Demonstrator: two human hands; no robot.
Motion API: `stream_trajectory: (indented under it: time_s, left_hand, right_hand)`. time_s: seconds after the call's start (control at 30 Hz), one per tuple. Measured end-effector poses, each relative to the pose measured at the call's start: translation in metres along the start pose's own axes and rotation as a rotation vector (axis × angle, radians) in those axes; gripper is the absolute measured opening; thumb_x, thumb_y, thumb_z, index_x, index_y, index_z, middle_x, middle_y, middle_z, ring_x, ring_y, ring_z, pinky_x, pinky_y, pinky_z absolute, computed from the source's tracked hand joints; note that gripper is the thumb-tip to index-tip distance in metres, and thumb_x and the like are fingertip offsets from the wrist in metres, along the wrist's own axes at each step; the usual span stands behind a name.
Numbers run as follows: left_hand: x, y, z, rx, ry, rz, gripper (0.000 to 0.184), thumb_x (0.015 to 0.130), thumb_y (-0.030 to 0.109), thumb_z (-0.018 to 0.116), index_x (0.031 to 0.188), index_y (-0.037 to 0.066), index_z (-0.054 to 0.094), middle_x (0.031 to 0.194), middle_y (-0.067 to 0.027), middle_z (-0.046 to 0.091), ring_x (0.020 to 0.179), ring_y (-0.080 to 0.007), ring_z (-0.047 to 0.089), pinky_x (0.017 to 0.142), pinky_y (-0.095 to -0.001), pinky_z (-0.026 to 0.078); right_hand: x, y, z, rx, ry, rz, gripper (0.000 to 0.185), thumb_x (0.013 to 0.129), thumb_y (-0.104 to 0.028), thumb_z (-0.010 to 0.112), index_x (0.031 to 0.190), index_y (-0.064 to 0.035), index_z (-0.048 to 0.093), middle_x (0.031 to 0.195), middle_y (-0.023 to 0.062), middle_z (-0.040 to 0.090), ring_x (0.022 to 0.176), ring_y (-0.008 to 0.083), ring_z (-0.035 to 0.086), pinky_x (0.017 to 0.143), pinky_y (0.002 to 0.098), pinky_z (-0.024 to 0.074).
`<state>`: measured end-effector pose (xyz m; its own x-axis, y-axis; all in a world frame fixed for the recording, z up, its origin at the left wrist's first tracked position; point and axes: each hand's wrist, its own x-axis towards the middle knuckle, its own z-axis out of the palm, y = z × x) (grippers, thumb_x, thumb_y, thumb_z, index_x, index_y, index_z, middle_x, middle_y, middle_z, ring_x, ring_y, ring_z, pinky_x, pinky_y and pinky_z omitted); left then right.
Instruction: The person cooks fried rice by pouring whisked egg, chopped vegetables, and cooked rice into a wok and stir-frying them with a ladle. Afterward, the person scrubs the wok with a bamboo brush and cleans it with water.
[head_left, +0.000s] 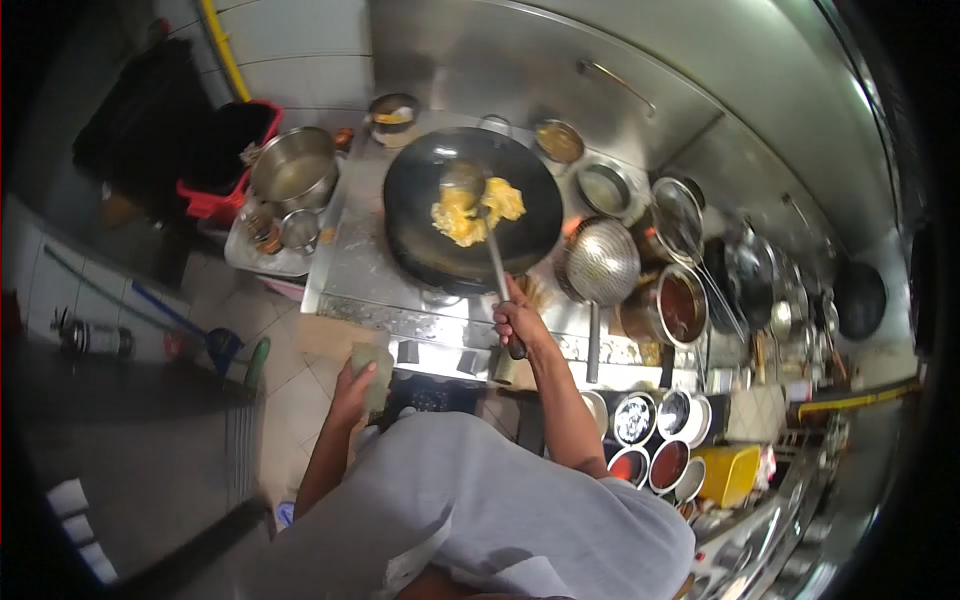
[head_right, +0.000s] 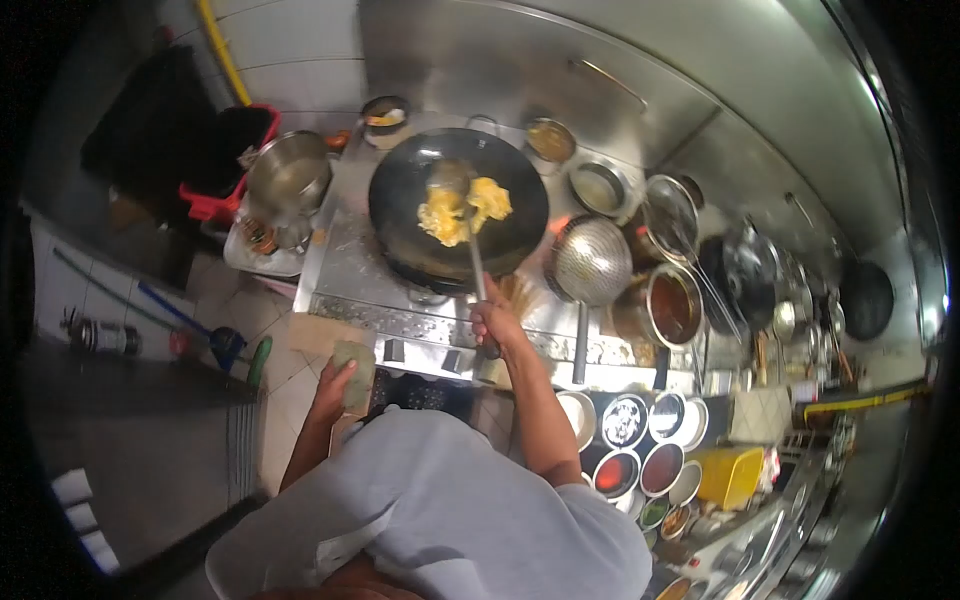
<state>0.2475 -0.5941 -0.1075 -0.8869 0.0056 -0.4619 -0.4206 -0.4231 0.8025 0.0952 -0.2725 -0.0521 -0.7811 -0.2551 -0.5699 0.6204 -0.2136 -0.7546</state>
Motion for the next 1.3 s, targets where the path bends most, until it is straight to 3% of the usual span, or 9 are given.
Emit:
stream_trajectory:
  time_s: [0.07,0.37,0.5,0.67,0.87,1.07,1.13,1.2,1.3]
  left_hand:
    - [-0.005,0.005,0.000,0.039,0.011,0.018,0.041,0.092,0.016,0.060,0.129,0.004,0.046,0.109,-0.0104,0.060,0.088,-0.0197,0.063,0.068,-0.0351,0.058]
    - [0.001,-0.007,-0.012,0.066,0.009,0.069,0.043,0.089,0.013,0.061,0.129,0.003,0.046,0.106,-0.0100,0.060,0.088,-0.0204,0.064,0.069,-0.0361,0.058]
    - [0.000,0.005,0.000,0.052,0.003,0.040,0.044,0.087,0.010,0.063,0.127,0.003,0.047,0.101,-0.0094,0.062,0.080,-0.0197,0.065,0.065,-0.0354,0.057]
    - [0.000,-0.002,-0.011,0.034,0.056,0.055,0.048,0.087,0.010,0.065,0.130,0.005,0.045,0.103,-0.0096,0.061,0.080,-0.0198,0.065,0.065,-0.0352,0.057]
    - [0.011,-0.004,0.002,0.017,0.014,0.005,0.048,0.088,0.009,0.065,0.131,0.004,0.044,0.106,-0.0098,0.061,0.084,-0.0205,0.065,0.064,-0.0344,0.057]
    - [0.036,0.030,0.031,0.065,-0.065,-0.087,0.041,0.094,0.023,0.058,0.129,0.003,0.048,0.110,-0.0107,0.060,0.091,-0.0199,0.064,0.069,-0.0330,0.057]
    - [0.073,0.017,0.036,-0.127,-0.191,-0.096,0.045,0.097,0.035,0.054,0.130,0.004,0.049,0.111,-0.0097,0.061,0.097,-0.0200,0.063,0.080,-0.0359,0.054]
    - [0.117,0.003,0.054,-0.161,-0.072,-0.127,0.053,0.097,0.046,0.051,0.131,0.005,0.049,0.113,-0.0080,0.061,0.100,-0.0215,0.062,0.089,-0.0385,0.051]
    - [0.158,0.022,0.096,-0.206,-0.110,-0.288,0.058,0.097,0.054,0.047,0.131,0.007,0.049,0.118,-0.0089,0.059,0.103,-0.0239,0.061,0.090,-0.0451,0.050]
  right_hand:
    - [-0.025,-0.003,-0.018,0.182,-0.153,0.121,0.080,0.086,0.000,0.045,0.155,-0.0260,0.016,0.065,-0.0021,0.045,0.043,0.0060,0.038,0.038,0.0227,0.0359]
    - [-0.011,-0.010,0.011,-0.217,0.208,-0.101,0.081,0.087,0.000,0.048,0.156,-0.0188,0.011,0.062,0.0000,0.045,0.043,0.0087,0.041,0.040,0.0253,0.0399]
    - [-0.038,-0.012,-0.023,0.119,-0.227,0.046,0.083,0.085,0.001,0.046,0.156,-0.0200,0.010,0.061,-0.0006,0.044,0.043,0.0082,0.040,0.037,0.0245,0.0380]
    - [-0.041,-0.010,0.002,-0.175,0.188,-0.086,0.081,0.085,0.002,0.046,0.156,-0.0199,0.012,0.063,0.0003,0.045,0.045,0.0096,0.041,0.038,0.0260,0.0398]
    - [-0.018,-0.024,-0.009,-0.170,0.028,-0.045,0.081,0.084,0.002,0.048,0.155,-0.0184,0.015,0.062,0.0015,0.047,0.047,0.0111,0.045,0.041,0.0280,0.0422]
    - [-0.048,0.024,-0.013,-1.095,0.300,-0.450,0.082,0.082,-0.001,0.048,0.155,-0.0245,0.019,0.080,0.0174,0.066,0.057,0.0199,0.063,0.055,0.0347,0.0536]
    - [-0.061,0.019,-0.006,-1.015,0.293,-0.362,0.082,0.082,-0.001,0.050,0.154,-0.0260,0.020,0.079,0.0166,0.066,0.058,0.0194,0.063,0.056,0.0346,0.0533]
    - [-0.063,0.032,-0.004,-0.928,0.292,-0.276,0.083,0.082,-0.001,0.051,0.154,-0.0275,0.021,0.078,0.0158,0.066,0.058,0.0189,0.063,0.057,0.0345,0.0530]
    - [-0.064,0.057,-0.008,-0.945,0.437,-0.661,0.082,0.083,0.001,0.054,0.154,-0.0265,0.024,0.067,0.0060,0.059,0.053,0.0131,0.055,0.052,0.0305,0.0486]
